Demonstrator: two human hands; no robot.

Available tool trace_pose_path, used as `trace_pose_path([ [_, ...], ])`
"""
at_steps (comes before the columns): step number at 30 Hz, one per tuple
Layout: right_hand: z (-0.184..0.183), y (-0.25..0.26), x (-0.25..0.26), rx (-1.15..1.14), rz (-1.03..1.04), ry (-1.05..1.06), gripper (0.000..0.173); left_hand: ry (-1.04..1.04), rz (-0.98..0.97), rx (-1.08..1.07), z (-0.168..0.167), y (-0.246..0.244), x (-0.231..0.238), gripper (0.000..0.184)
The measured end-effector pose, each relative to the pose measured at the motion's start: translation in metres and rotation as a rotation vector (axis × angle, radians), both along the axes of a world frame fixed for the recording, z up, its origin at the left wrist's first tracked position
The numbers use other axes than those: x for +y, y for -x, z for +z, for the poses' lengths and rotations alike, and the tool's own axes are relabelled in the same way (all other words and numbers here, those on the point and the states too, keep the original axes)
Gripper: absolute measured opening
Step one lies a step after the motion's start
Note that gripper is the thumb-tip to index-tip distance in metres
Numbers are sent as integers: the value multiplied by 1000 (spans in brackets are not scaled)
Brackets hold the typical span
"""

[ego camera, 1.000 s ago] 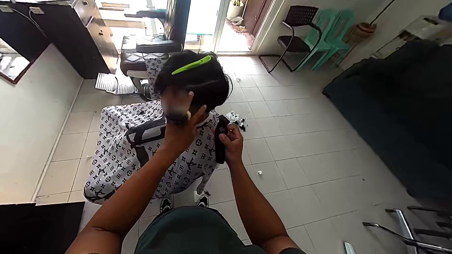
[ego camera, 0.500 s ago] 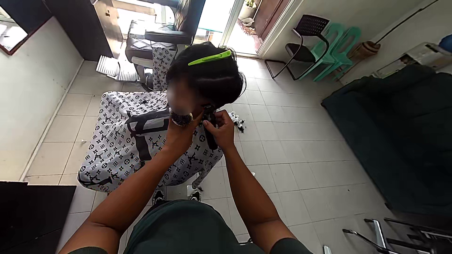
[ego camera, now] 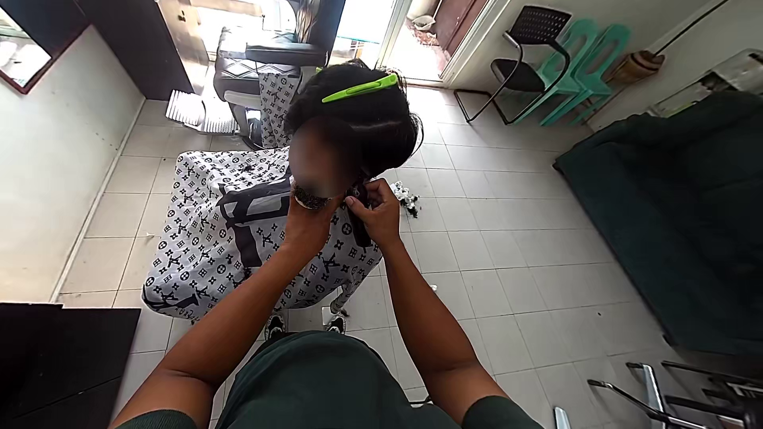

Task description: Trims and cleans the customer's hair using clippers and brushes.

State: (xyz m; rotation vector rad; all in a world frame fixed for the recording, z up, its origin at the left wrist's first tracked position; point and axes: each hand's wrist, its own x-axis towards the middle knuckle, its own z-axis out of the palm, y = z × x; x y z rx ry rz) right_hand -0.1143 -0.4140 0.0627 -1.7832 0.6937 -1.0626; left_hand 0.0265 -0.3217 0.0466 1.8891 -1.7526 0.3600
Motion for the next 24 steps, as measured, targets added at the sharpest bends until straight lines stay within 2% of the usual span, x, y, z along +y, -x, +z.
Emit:
trace_pose_path([
  [6, 4, 4, -2, 100, 19, 18, 33, 5, -14, 19, -2, -2, -1, 52],
  [9, 2, 4, -1, 42, 19, 3, 31, 17, -24, 21, -4, -2, -1, 62],
  [13, 1, 2, -1, 16, 18, -3, 31, -7, -6, -4, -4, -2, -1, 65],
  [20, 4, 4, -3, 158, 17, 31, 36, 23, -17, -12, -8, -3, -1, 47],
  [24, 3, 4, -1, 62, 25, 0, 33, 25, -10, 1, -6, -2, -1, 62],
])
